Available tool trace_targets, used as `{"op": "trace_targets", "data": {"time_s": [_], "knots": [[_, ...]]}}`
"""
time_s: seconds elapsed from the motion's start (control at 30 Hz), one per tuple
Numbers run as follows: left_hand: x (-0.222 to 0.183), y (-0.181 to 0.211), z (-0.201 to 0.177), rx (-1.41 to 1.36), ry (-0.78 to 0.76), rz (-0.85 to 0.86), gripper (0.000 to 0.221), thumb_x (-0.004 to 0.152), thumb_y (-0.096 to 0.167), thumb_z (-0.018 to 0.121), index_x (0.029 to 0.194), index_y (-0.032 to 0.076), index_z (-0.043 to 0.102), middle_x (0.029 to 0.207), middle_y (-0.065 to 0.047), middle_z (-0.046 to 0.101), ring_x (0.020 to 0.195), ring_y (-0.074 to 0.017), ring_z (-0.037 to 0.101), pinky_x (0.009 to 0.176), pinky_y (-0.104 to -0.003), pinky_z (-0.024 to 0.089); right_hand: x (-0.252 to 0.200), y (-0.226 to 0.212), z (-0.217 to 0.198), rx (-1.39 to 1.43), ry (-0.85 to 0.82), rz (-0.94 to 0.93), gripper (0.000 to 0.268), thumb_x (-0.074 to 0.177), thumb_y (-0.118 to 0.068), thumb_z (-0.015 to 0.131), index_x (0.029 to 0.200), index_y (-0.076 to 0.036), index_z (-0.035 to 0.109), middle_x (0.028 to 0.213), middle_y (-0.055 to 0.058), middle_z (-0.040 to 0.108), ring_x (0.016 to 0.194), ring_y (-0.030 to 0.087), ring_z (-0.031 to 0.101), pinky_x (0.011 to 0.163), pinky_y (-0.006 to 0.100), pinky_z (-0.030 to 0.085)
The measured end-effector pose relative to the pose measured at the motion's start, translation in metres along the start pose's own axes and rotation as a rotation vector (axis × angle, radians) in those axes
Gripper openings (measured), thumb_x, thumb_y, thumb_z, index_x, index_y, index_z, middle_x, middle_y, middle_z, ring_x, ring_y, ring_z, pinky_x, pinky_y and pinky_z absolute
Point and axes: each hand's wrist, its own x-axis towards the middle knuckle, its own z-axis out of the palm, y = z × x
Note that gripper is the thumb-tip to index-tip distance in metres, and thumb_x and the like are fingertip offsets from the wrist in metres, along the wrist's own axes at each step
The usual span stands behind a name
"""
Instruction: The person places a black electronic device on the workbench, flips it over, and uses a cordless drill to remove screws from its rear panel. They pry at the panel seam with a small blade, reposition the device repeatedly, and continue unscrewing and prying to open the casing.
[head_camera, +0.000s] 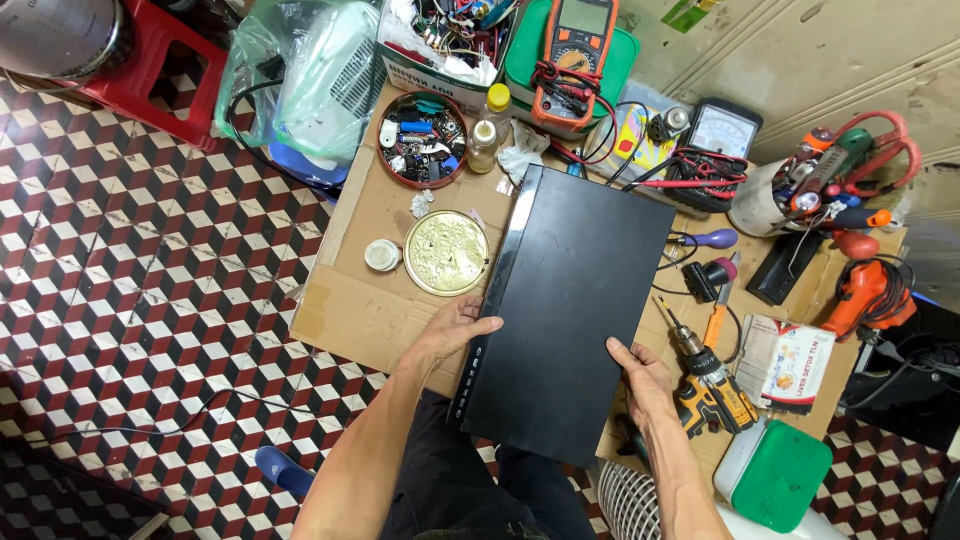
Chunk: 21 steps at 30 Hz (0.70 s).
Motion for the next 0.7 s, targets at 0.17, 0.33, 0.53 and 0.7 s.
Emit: {"op": "trace_targets", "data": {"time_s": [0.17,0.33,0.53,0.7], "knots": [[0.019,-0.023,-0.005,-0.030,0.015,0.017,0.077,0.075,0.024,0.090,0.135,-0.003,0.051,0.114,-0.011,0.068,0.102,-0.0165,0.067,0.091,-0.029,0.055,0.002,0.004,-0.006,0.049,-0.011,0.002,0.034,0.084,-0.018,0.081,0.110,0.002,0.071,0.101,0.008,0.074,0.092,0.014,0.068,0.084,0.027,0.056],[0.008,-0.008,0.000,-0.027,0.009,0.034,0.074,0.075,0.024,0.089,0.135,-0.007,0.057,0.117,-0.014,0.070,0.102,-0.0178,0.067,0.091,-0.029,0.054,-0.005,-0.005,-0.006,-0.014,-0.041,0.020,0.038,0.086,-0.022,0.080,0.113,0.002,0.070,0.104,0.011,0.073,0.093,0.019,0.066,0.084,0.032,0.054],[0.017,-0.029,0.001,-0.064,-0.029,0.081,0.080,0.086,0.030,0.085,0.145,-0.008,0.046,0.133,-0.014,0.060,0.118,-0.0183,0.059,0.101,-0.033,0.048,-0.054,-0.022,0.001,-0.059,-0.028,-0.029,0.044,0.083,-0.025,0.077,0.118,-0.002,0.064,0.102,0.007,0.073,0.093,0.016,0.068,0.081,0.033,0.056],[-0.025,0.036,0.050,0.110,0.023,0.024,0.072,0.089,0.045,0.071,0.143,0.000,0.055,0.134,-0.015,0.068,0.120,-0.0208,0.064,0.103,-0.035,0.047,-0.060,0.026,-0.031,0.001,0.040,-0.150,0.047,0.095,-0.017,0.084,0.114,0.004,0.047,0.088,0.009,0.044,0.078,0.022,0.052,0.070,0.038,0.052]]}}
